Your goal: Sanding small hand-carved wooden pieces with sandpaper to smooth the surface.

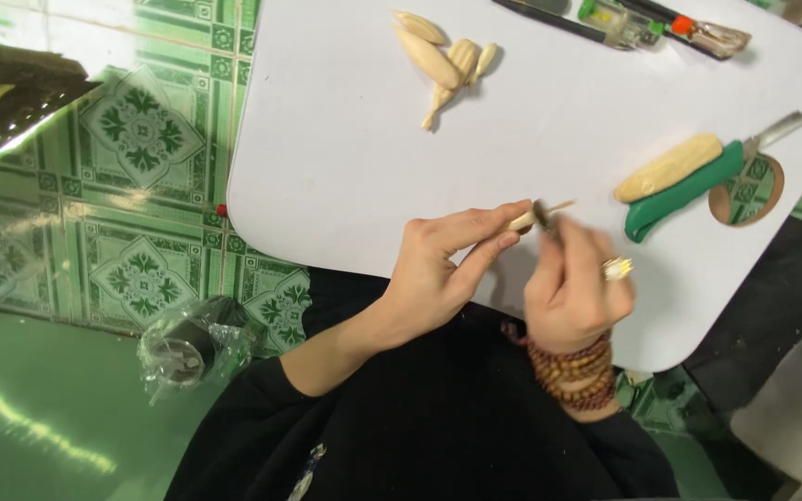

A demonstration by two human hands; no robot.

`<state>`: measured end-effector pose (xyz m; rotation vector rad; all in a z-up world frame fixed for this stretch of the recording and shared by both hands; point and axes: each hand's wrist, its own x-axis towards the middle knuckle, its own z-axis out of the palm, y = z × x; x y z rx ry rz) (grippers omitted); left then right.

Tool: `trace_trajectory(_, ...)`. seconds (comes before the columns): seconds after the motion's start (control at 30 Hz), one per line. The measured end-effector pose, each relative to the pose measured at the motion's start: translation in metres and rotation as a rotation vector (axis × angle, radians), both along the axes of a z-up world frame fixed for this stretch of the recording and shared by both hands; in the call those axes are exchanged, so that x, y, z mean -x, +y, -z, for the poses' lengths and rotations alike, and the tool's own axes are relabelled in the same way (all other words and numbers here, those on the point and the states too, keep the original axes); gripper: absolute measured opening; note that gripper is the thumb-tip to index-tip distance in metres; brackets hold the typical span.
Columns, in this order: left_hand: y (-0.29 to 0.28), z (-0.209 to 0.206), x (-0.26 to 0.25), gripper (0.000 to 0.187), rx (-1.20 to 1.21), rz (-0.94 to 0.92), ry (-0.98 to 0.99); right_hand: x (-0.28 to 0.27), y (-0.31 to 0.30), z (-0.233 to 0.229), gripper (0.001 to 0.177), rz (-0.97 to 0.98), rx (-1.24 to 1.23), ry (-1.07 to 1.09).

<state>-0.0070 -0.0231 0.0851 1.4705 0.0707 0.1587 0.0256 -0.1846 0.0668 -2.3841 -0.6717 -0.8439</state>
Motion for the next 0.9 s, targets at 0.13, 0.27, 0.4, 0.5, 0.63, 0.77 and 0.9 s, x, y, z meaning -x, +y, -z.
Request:
trace_trajectory(0.13, -0.001, 0.002, 0.003, 0.026, 0.007, 0.017, 0.015, 0.003, 0.001, -0.001, 0.017, -0.015, -0.006, -0.004)
trace_trajectory(0.27, -0.001, 0.004, 0.002, 0.025, 0.006, 0.007, 0.014, 0.005, 0.007, -0.002, 0.022, -0.009, -0.019, -0.008)
trace_trajectory(0.4, -0.005, 0.003, -0.001, 0.027, 0.052, 0.016, 0.032, -0.010, 0.000, -0.003, 0.023, 0.001, -0.044, 0.015)
trace_trajectory(0.5, -0.001, 0.006, 0.000, 0.025, 0.048, 0.000, 0.023, 0.011, 0.008, 0.004, 0.029, -0.052, -0.124, 0.056)
trace_trajectory(0.63, -0.004, 0.000, 0.001, 0.026, 0.087, 0.019, 0.046, 0.000, 0.002, -0.005, 0.022, 0.016, -0.046, 0.006)
trace_trajectory(0.77, -0.002, 0.004, -0.005, 0.025, 0.068, 0.010, 0.016, -0.003, 0.001, 0.001, 0.017, 0.046, -0.023, 0.014)
trace_trajectory(0.9, -0.003, 0.005, -0.001, 0.025, 0.089, -0.005, 0.028, 0.010, 0.011, -0.007, 0.017, 0.009, -0.041, 0.024)
